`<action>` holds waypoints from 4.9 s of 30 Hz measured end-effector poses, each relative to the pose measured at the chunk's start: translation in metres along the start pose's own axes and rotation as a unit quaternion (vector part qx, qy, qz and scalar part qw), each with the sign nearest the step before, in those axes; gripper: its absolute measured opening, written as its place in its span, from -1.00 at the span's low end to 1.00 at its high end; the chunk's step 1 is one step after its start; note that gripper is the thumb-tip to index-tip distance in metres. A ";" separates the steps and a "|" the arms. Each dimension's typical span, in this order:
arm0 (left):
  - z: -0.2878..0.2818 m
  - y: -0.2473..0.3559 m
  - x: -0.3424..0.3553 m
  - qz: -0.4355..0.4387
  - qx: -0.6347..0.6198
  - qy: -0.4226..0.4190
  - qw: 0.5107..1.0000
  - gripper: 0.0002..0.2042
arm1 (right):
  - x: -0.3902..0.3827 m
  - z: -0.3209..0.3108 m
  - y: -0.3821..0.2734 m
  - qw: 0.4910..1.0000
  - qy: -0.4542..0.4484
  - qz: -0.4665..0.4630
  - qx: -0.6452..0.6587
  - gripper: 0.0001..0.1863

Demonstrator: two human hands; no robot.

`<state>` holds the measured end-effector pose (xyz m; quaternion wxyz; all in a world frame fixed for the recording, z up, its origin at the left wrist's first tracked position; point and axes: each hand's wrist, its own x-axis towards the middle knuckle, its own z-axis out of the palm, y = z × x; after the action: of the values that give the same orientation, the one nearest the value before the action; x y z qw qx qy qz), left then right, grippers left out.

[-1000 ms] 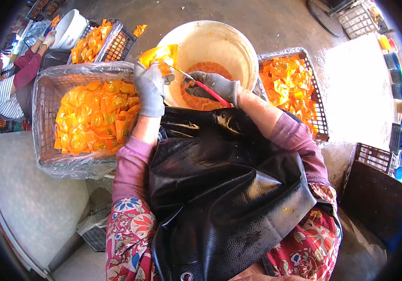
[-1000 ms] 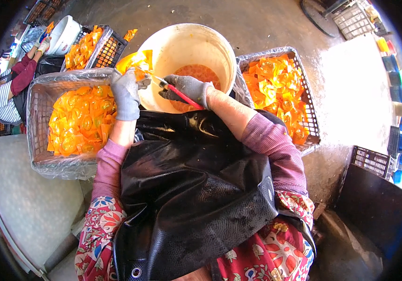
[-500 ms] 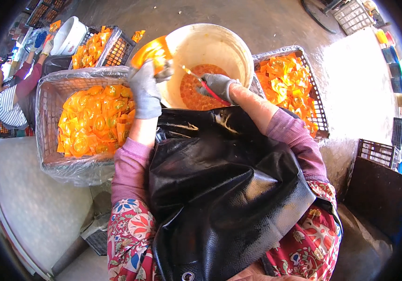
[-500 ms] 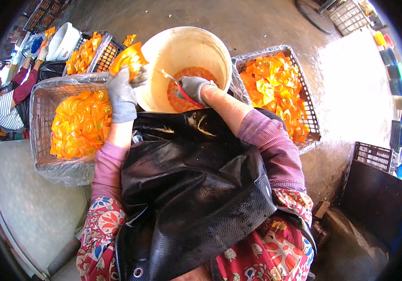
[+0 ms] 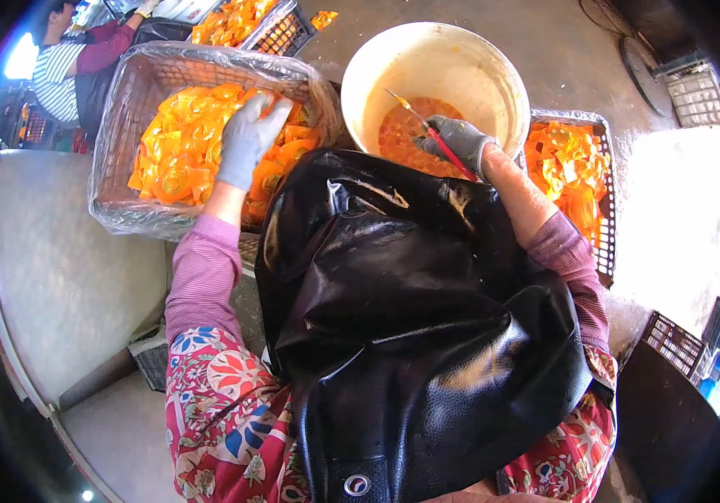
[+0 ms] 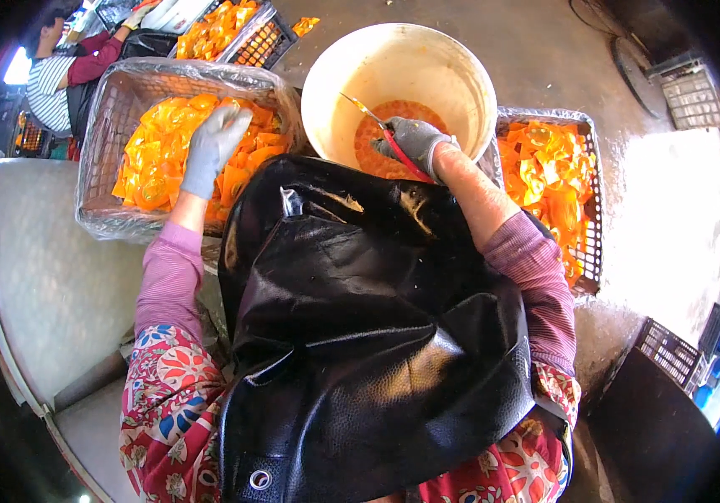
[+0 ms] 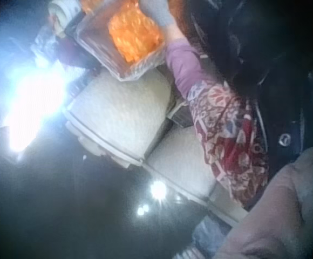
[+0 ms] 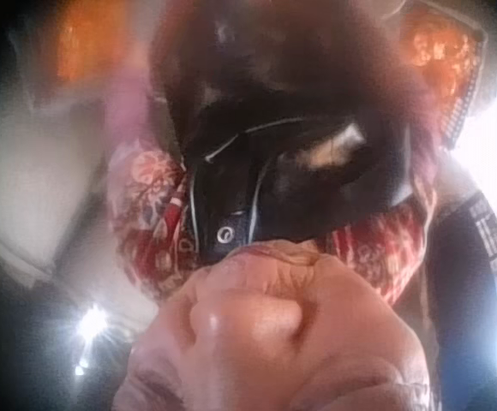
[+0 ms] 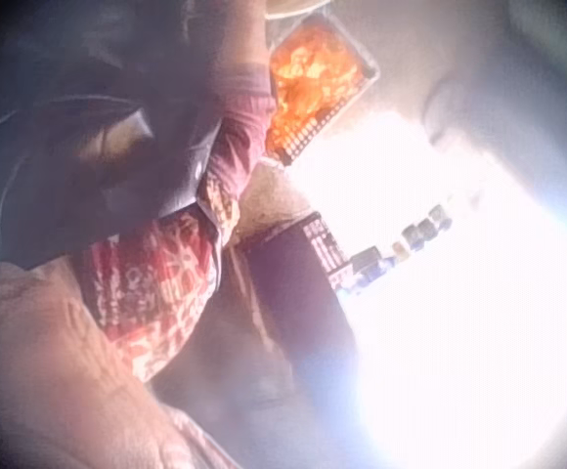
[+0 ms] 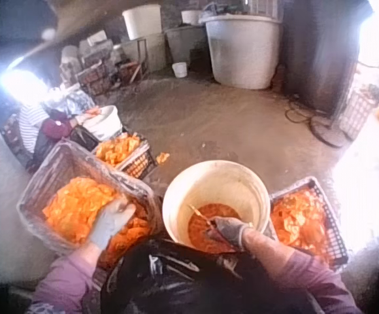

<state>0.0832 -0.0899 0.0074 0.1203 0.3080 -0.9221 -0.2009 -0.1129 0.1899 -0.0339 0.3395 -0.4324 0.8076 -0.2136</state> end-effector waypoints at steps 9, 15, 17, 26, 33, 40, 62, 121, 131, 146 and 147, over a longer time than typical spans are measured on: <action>0.025 -0.077 -0.049 -0.157 0.126 -0.172 0.964 -0.61 | 0.008 0.010 0.006 0.998 -0.049 -0.004 -0.040 -0.58; 0.030 -0.095 -0.052 -0.121 -0.017 -0.066 0.990 -0.65 | 0.003 0.005 0.005 0.998 -0.030 -0.011 -0.046 -0.57; 0.017 -0.075 -0.046 -0.174 0.190 -0.181 0.949 -0.64 | 0.006 0.009 0.006 0.999 -0.029 -0.001 -0.036 -0.58; 0.025 -0.132 -0.029 -0.284 -0.241 0.020 0.928 -0.69 | 0.000 -0.003 -0.005 0.999 -0.027 -0.008 -0.047 -0.60; 0.007 -0.083 -0.044 -0.214 0.236 -0.221 0.922 -0.48 | 0.001 -0.002 -0.002 0.999 -0.036 0.005 -0.039 -0.58; -0.009 -0.117 -0.033 -0.309 0.041 0.043 0.949 -0.82 | 0.002 -0.002 -0.005 0.999 -0.033 0.007 -0.039 -0.45; 0.085 0.129 -0.009 -0.096 -0.611 -0.246 0.746 -0.78 | -0.009 -0.009 -0.022 0.942 0.149 -0.053 0.297 -0.52; 0.056 0.123 0.019 -0.185 -0.633 0.019 0.752 -0.62 | 0.000 0.000 -0.008 0.959 0.088 -0.094 0.252 -0.59; 0.065 0.123 0.018 -0.159 -0.522 0.037 0.837 -0.63 | -0.015 -0.013 -0.037 0.952 -0.019 -0.046 0.302 -0.40; 0.084 0.108 0.013 -0.115 -0.482 0.028 0.868 -0.72 | 0.000 -0.007 -0.027 0.968 0.031 -0.064 0.241 -0.46; 0.089 0.099 0.014 -0.061 -0.463 0.057 0.882 -0.73 | -0.003 -0.010 -0.031 0.968 0.031 -0.066 0.240 -0.46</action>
<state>-0.0099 0.0007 -0.0266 0.2890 0.2840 -0.6950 -0.5940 -0.1017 0.1763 -0.0059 0.3935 -0.3835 0.7127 -0.4362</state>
